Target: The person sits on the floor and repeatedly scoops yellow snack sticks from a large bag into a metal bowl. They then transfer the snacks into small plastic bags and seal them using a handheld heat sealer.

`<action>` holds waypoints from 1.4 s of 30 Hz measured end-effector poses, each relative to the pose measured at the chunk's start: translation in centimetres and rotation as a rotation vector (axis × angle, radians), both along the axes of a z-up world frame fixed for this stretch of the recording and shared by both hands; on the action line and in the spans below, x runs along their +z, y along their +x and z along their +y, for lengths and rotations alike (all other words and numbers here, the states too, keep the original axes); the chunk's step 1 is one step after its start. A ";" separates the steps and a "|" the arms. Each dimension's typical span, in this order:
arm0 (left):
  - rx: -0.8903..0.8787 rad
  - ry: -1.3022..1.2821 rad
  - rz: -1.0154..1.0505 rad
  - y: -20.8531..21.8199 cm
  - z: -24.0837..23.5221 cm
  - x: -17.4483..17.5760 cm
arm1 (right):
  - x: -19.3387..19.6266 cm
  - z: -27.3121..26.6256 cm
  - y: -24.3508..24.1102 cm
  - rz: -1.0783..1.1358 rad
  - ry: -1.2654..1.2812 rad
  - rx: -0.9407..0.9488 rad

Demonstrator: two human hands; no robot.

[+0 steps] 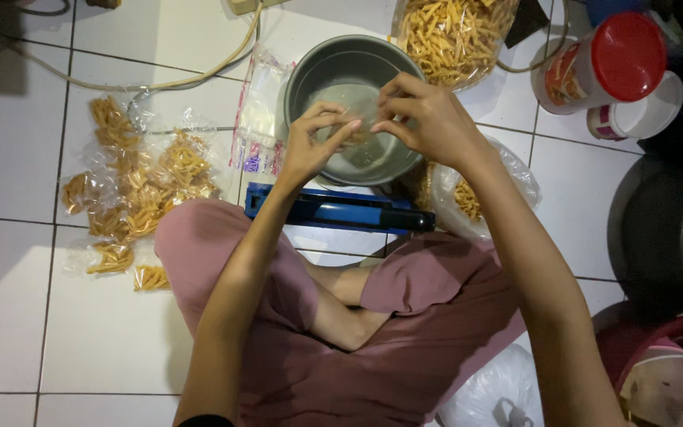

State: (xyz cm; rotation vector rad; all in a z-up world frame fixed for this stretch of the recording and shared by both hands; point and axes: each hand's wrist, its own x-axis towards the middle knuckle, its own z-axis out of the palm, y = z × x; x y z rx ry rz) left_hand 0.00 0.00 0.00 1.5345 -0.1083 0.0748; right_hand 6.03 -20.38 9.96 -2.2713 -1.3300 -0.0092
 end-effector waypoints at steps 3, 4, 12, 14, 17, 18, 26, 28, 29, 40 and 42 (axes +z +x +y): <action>-0.006 0.143 -0.140 -0.2 0.4 1.3 | -0.3 0.2 -0.1 -0.012 0.027 -0.004; -0.006 0.143 -0.139 -0.1 0.5 1.0 | -0.3 0.3 -0.2 -0.011 0.027 -0.004; -0.116 -0.166 0.018 -0.1 0.6 1.0 | -0.8 1.2 -1.0 0.637 0.099 -0.378; -0.046 -0.102 0.043 -0.3 0.1 1.7 | -2.9 1.6 -1.6 0.567 0.219 -0.314; 0.046 -0.004 -0.017 0.0 0.3 0.5 | -4.0 2.1 -1.6 0.462 0.380 -0.264; 0.066 0.033 -0.106 0.2 0.5 -0.2 | -4.0 2.2 -1.5 0.425 0.424 -0.281; 0.128 -0.070 -0.163 -0.2 -0.2 0.9 | -3.3 2.3 -2.4 0.691 0.473 -0.333; 0.129 -0.079 -0.195 -0.2 -0.3 0.9 | -3.5 2.4 -2.5 0.738 0.455 -0.316; 0.112 -0.099 -0.184 -0.3 -0.4 0.8 | -4.4 2.3 -2.2 0.700 0.433 -0.309; 0.059 -0.128 -0.129 0.0 0.0 -0.9 | -2.4 2.3 -2.2 0.803 0.450 -0.360; 0.118 -0.121 -0.156 0.3 0.2 -1.4 | -3.4 1.9 -1.5 0.780 0.508 -0.389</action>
